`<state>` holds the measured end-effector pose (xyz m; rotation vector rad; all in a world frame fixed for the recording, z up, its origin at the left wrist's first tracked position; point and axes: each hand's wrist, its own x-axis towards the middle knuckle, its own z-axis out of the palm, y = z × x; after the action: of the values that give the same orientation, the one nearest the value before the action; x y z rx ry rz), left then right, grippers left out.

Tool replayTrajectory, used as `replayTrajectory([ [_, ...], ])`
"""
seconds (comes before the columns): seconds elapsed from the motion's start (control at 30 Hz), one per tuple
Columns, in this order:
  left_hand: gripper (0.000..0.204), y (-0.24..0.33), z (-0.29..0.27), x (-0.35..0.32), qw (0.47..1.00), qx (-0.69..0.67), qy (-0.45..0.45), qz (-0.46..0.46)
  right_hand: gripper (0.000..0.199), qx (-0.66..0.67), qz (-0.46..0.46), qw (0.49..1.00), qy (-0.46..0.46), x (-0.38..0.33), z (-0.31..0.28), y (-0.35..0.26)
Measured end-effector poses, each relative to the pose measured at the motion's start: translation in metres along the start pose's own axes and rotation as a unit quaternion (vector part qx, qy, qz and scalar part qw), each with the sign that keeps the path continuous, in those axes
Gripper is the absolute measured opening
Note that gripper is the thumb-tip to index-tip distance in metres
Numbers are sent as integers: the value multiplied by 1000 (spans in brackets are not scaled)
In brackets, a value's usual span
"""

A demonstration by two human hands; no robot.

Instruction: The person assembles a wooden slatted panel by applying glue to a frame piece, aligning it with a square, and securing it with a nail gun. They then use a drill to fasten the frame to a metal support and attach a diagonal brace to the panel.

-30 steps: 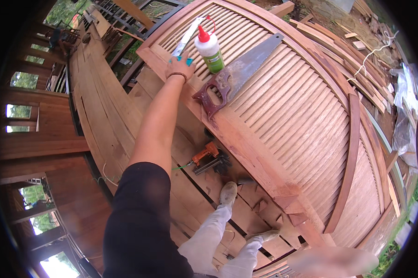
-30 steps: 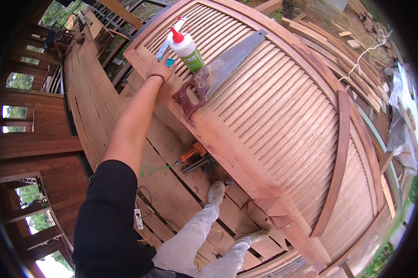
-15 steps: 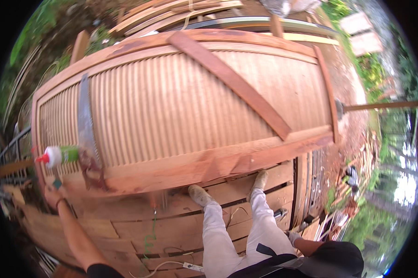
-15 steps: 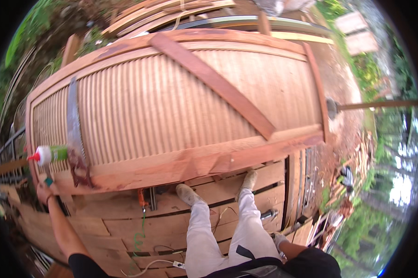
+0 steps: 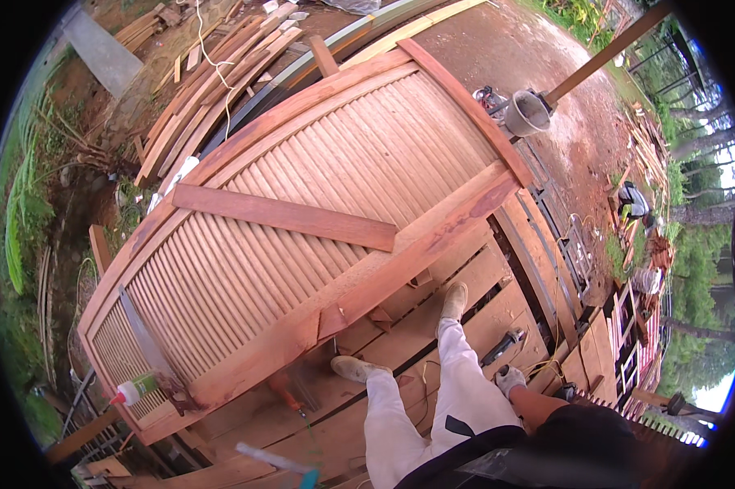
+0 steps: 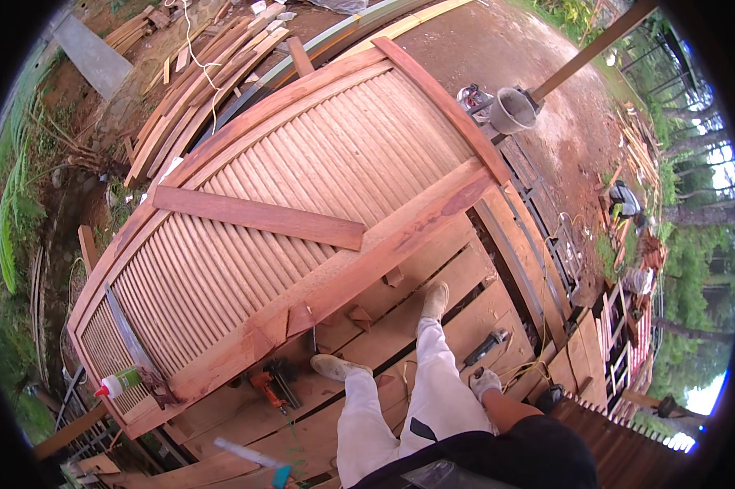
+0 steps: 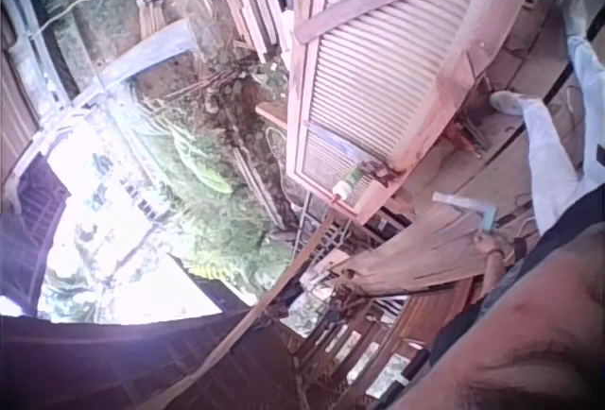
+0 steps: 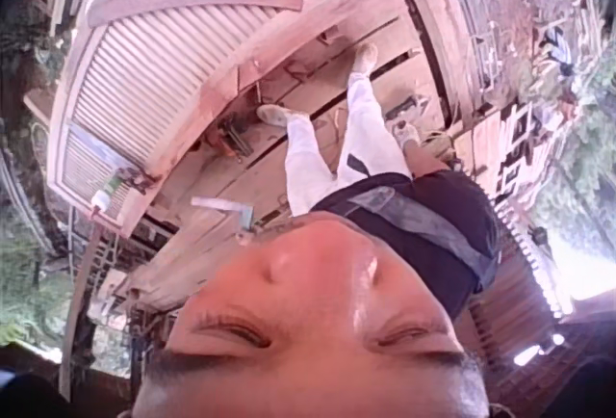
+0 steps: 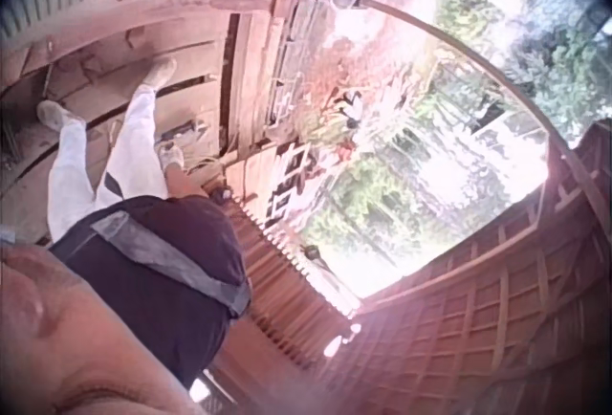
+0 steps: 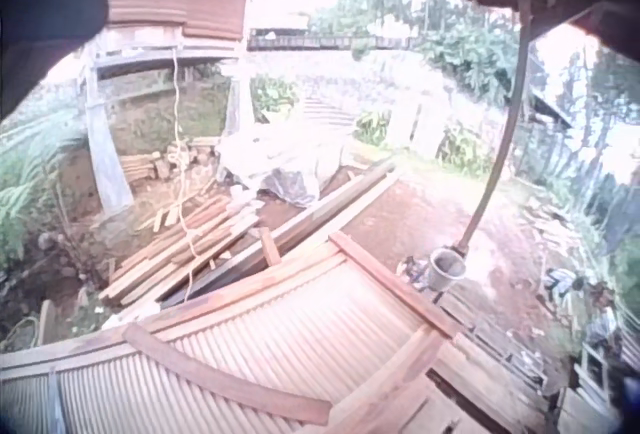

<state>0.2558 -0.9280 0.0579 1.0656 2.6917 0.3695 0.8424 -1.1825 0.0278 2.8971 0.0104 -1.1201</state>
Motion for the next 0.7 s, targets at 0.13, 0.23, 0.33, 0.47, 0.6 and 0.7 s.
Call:
replayTrajectory([
  [0.13, 26, 74, 11, -101, 777, 471, -281, 310, 36, 61, -107, 992, -16, 35, -50, -68],
  [0.23, 33, 181, 20, -133, 826, 274, -422, 255, 37, 148, -195, 948, -203, 61, -40, -83],
  [0.33, 32, 291, 32, -231, 782, 182, -588, 96, 34, 400, -7, 786, -471, 53, -36, -90],
  [0.47, 26, 371, 60, -346, 665, 170, -724, 69, 30, 503, 60, 663, -551, 46, -112, -73],
  [0.6, 26, 402, 87, -424, 531, 182, -821, 107, 24, 505, -56, 765, -396, 52, -196, -34],
  [0.7, 30, 432, 109, -470, 352, 161, -739, 551, 19, 498, -146, 779, -352, 66, -210, -1],
])
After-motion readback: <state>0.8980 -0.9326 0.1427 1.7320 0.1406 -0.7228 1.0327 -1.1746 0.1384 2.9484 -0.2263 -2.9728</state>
